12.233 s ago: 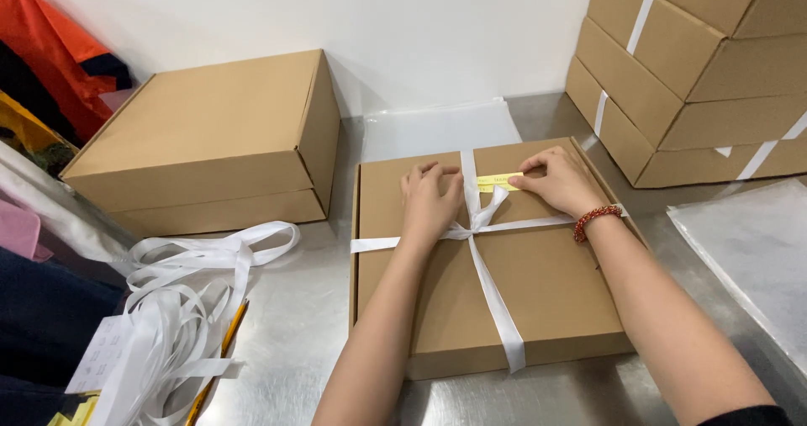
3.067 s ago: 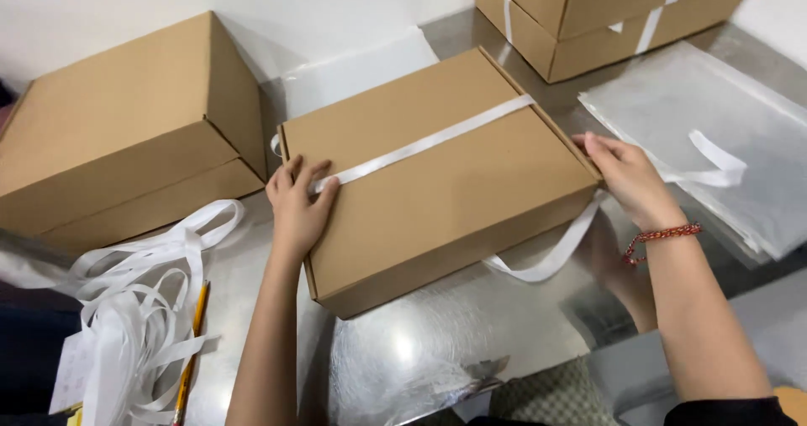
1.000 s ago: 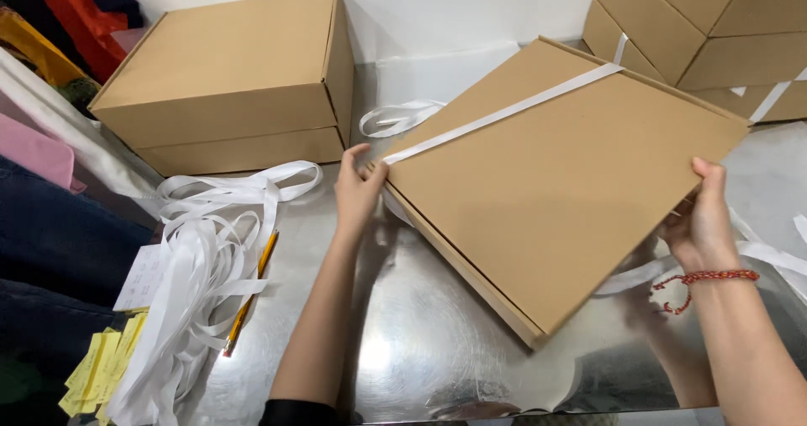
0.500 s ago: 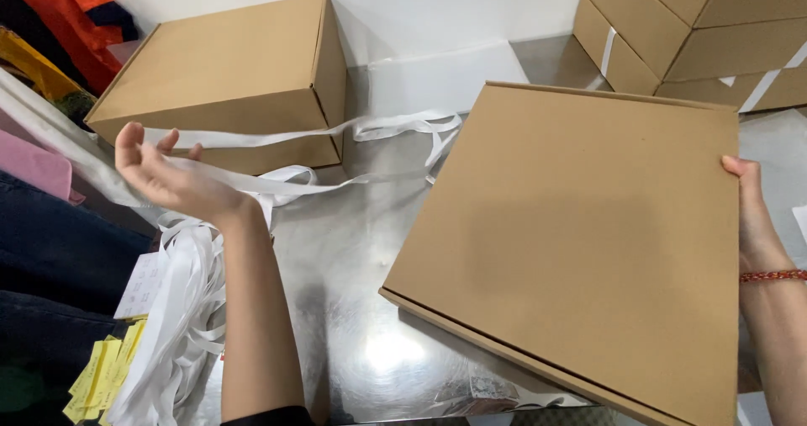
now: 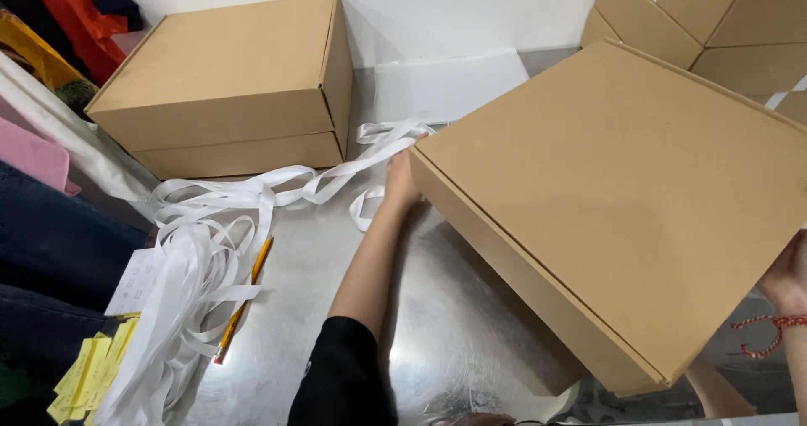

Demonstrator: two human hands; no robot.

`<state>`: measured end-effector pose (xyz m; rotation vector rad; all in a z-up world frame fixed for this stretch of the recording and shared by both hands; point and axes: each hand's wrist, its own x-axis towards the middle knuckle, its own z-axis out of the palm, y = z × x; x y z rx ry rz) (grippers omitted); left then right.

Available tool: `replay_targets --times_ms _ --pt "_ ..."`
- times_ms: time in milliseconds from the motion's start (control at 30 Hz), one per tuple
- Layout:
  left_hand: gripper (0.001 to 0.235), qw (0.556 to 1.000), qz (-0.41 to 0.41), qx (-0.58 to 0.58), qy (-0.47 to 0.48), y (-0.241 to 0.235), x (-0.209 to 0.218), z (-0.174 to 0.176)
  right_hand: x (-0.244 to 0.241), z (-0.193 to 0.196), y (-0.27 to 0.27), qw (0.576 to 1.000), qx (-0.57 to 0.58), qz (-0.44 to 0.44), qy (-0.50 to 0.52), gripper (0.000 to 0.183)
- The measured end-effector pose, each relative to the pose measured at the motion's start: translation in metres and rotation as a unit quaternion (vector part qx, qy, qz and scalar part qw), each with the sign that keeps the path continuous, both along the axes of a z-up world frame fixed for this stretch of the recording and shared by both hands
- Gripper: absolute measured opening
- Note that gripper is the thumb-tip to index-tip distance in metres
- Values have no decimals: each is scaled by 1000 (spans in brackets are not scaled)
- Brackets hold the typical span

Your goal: Unpack a garment from a boxed set, remove it from a plastic bag, and hang it on a clothes rack.

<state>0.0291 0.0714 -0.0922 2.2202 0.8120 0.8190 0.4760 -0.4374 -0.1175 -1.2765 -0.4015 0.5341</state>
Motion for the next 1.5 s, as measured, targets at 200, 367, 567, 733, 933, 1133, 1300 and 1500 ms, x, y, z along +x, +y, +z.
replay_targets --times_ms 200,367,567,733,933,1133,1300,1500 --pt "55 965 20 179 189 36 61 -55 -170 128 77 991 -103 -46 -65 104" --pt "58 953 19 224 206 46 69 -78 -163 119 88 995 -62 -57 50 105" --pt "59 936 17 242 256 -3 16 -39 -200 122 133 998 7 -49 42 116" --pt "47 932 4 312 182 -65 -65 -8 -191 104 151 991 22 -18 131 104" --pt "34 958 -29 179 224 -114 -159 43 -193 89 167 991 14 19 132 107" --pt "34 898 -56 -104 423 -164 -264 110 -229 110 171 985 23 22 171 93" --pt "31 892 43 -216 396 -232 -366 181 -268 120 171 977 39 1 208 77" --pt "27 943 -142 -271 -134 -241 -499 180 -276 102 169 968 72 13 240 96"
